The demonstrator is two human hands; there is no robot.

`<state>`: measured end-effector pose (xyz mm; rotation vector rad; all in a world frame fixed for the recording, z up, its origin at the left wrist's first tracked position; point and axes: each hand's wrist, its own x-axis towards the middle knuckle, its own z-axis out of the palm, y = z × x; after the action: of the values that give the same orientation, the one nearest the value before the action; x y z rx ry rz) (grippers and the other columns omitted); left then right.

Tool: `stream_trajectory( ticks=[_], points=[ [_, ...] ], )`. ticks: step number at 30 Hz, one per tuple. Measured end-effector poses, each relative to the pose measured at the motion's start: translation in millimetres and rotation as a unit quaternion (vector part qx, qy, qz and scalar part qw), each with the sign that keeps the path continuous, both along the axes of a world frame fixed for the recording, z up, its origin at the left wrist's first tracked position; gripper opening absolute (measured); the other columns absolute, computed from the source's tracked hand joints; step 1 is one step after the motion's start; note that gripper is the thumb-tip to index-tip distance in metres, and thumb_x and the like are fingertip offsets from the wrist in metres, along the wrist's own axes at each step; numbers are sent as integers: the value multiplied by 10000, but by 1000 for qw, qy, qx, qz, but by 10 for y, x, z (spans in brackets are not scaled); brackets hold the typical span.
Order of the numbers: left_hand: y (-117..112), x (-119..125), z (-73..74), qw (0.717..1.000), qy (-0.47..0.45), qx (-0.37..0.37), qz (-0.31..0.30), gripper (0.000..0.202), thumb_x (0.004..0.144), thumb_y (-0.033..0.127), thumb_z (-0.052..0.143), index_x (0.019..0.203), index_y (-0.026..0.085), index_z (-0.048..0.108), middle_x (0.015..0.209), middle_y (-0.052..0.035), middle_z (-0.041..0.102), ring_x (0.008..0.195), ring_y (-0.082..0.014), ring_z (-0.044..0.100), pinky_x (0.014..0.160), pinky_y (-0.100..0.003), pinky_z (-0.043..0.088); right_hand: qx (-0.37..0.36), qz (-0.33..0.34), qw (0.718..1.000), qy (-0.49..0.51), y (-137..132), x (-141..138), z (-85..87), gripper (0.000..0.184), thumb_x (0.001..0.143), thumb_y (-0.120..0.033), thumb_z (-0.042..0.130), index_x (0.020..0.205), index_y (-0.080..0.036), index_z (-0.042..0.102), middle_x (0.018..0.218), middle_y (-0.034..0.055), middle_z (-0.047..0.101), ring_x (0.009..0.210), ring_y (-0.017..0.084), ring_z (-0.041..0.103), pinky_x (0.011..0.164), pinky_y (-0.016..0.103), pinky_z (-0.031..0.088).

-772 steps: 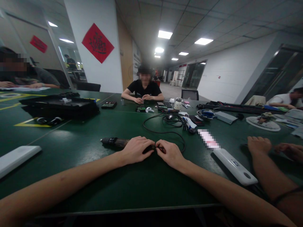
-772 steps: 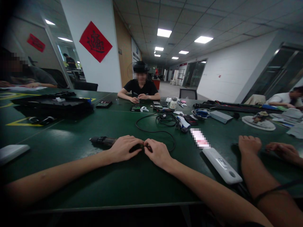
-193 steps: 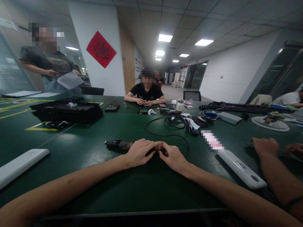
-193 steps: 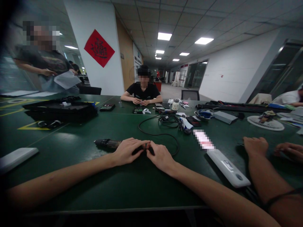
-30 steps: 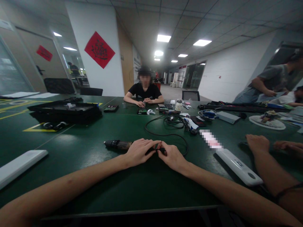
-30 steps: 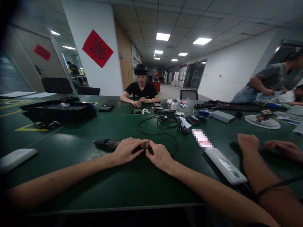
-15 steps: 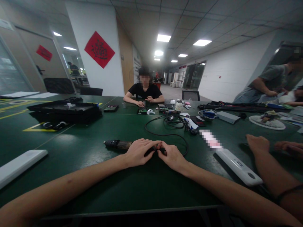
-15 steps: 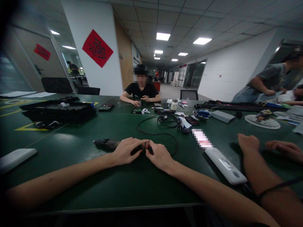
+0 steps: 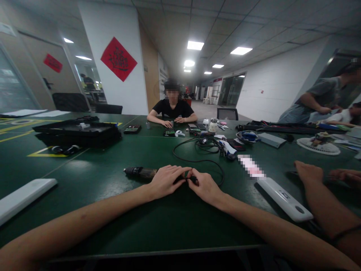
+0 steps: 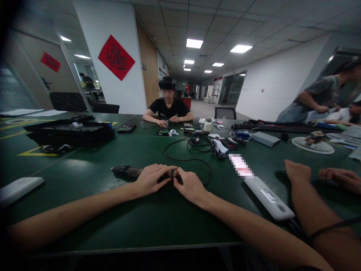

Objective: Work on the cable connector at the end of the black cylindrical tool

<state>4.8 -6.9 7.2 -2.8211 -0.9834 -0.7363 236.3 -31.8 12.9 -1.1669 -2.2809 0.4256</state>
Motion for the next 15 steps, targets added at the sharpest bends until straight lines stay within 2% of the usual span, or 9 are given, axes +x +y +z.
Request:
stream_trajectory(
  ticks=[4,7,11,15],
  points=[
    [-15,-6,9,1000,-5,-7,-19,615,973,299,587,1545,307,362,1217,-26,697,1062,-207,667,909,-361,483,-5,-3,1000,-1,-7,3,20,137,990,-258,606,1117,-208,616,917,28,690,725,155,641,664,246,458],
    [-12,-16,7,999,-7,-4,-31,607,981,243,547,1552,310,356,1247,-31,691,1080,-196,666,921,-353,482,-10,4,1000,-2,-15,6,36,156,994,-263,600,1136,-202,615,950,40,696,747,160,649,677,249,471],
    [8,-15,-1,1000,0,4,-10,545,1004,318,550,1526,296,394,1158,-34,704,1014,-207,668,893,-361,494,-6,3,1000,0,-20,7,39,115,1000,-255,585,1104,-214,612,905,20,689,724,159,644,660,251,466],
    [-7,-8,10,1000,-2,6,-10,579,984,333,576,1530,290,390,1153,-41,701,1016,-216,668,893,-367,500,-4,-3,1000,0,-16,3,22,106,996,-253,591,1094,-217,609,892,13,689,718,158,645,657,250,462]
  ],
)
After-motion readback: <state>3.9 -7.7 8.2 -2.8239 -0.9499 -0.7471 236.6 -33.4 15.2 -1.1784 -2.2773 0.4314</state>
